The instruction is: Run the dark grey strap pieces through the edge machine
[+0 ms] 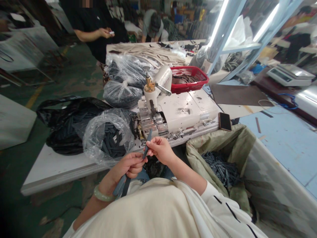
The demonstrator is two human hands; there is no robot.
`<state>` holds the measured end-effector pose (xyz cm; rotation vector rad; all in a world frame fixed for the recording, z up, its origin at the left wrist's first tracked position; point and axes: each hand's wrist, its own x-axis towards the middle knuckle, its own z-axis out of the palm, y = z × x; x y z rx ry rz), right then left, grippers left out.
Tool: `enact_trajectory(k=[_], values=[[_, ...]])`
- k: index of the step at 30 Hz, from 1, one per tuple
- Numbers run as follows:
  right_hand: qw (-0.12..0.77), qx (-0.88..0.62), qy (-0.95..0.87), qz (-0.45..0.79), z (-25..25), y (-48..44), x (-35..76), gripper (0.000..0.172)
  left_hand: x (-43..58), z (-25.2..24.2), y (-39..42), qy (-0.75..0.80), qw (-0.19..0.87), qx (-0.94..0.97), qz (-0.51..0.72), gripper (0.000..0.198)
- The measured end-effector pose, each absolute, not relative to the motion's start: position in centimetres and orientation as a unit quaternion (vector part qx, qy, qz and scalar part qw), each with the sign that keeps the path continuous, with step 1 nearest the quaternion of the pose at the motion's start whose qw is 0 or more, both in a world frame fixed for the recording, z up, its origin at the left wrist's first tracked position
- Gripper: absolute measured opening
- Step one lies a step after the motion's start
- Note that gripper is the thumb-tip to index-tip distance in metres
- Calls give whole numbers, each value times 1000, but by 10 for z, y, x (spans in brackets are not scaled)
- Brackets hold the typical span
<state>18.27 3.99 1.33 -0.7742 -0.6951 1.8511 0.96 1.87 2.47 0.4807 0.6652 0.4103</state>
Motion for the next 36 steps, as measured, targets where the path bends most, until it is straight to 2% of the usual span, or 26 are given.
enact_trajectory(k=[13,20,28,36], values=[[515,-395,-311,695,4,46,184,32,7,22,18,328,889,243,208,23],[534,-498,-271,627,-1,83,193,32,6,22,17,334,884,248,215,22],[530,-467,-229,670,1,96,192,35,0,22,16,343,878,249,222,21],[592,-473,-190,624,-1,102,195,33,2,20,15,335,882,246,220,23]])
